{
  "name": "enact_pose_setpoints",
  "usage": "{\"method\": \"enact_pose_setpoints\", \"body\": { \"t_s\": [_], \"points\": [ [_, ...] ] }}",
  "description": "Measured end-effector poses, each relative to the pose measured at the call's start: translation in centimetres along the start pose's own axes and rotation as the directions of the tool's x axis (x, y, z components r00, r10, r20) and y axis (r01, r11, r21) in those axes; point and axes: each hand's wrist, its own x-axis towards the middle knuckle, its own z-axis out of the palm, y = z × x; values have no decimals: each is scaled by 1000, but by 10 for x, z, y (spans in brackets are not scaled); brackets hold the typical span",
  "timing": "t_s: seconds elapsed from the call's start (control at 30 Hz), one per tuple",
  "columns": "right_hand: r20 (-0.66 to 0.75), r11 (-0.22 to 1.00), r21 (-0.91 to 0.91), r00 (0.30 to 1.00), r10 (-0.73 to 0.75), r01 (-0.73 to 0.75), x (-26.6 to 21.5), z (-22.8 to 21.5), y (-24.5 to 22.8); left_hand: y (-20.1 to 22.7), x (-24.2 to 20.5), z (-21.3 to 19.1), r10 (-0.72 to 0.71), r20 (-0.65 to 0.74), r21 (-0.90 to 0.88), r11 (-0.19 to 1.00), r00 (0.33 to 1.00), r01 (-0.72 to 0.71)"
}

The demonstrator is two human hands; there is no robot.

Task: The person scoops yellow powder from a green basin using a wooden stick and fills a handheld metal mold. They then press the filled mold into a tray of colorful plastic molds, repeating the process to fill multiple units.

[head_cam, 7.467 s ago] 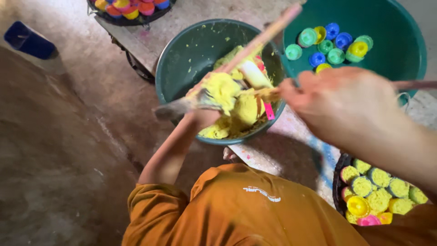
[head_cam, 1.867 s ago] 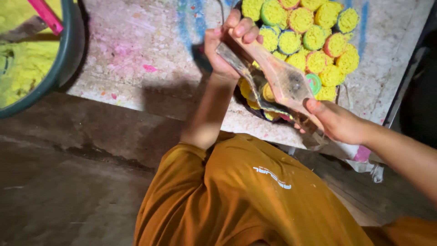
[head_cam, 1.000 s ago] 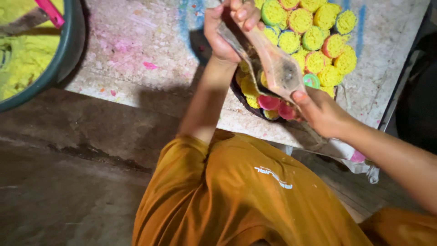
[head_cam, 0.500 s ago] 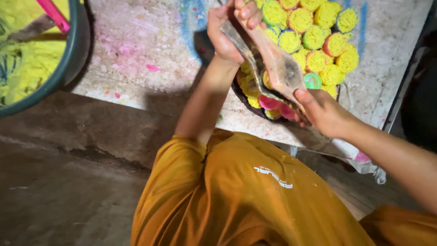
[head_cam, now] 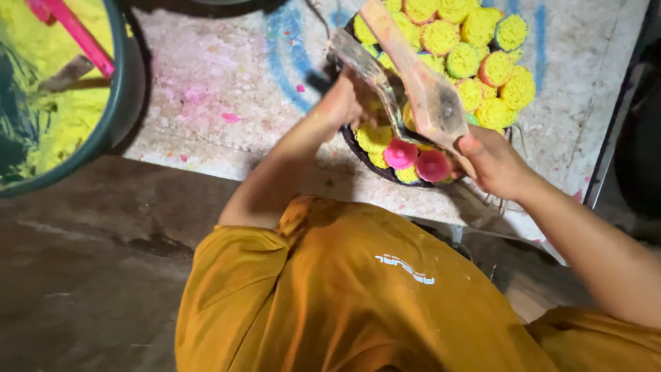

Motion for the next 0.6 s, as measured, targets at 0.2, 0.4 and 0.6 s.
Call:
{"method": "enact_pose_setpoints", "body": {
  "t_s": [0.2, 0.4, 0.6],
  "points": [
    [-130, 946, 321, 992, 4, 38, -2, 3, 31, -35, -63, -8, 228, 110, 497, 830, 967, -252],
    [-80, 827, 559, 997, -23, 64, -28, -19, 75, -16, -106, -1, 150, 102, -209, 970, 983, -126],
    [326, 794, 485, 918, 225, -367, -49, -46, 58, 24, -1, 70, 438, 409, -702, 712, 800, -30]
  ]
}}
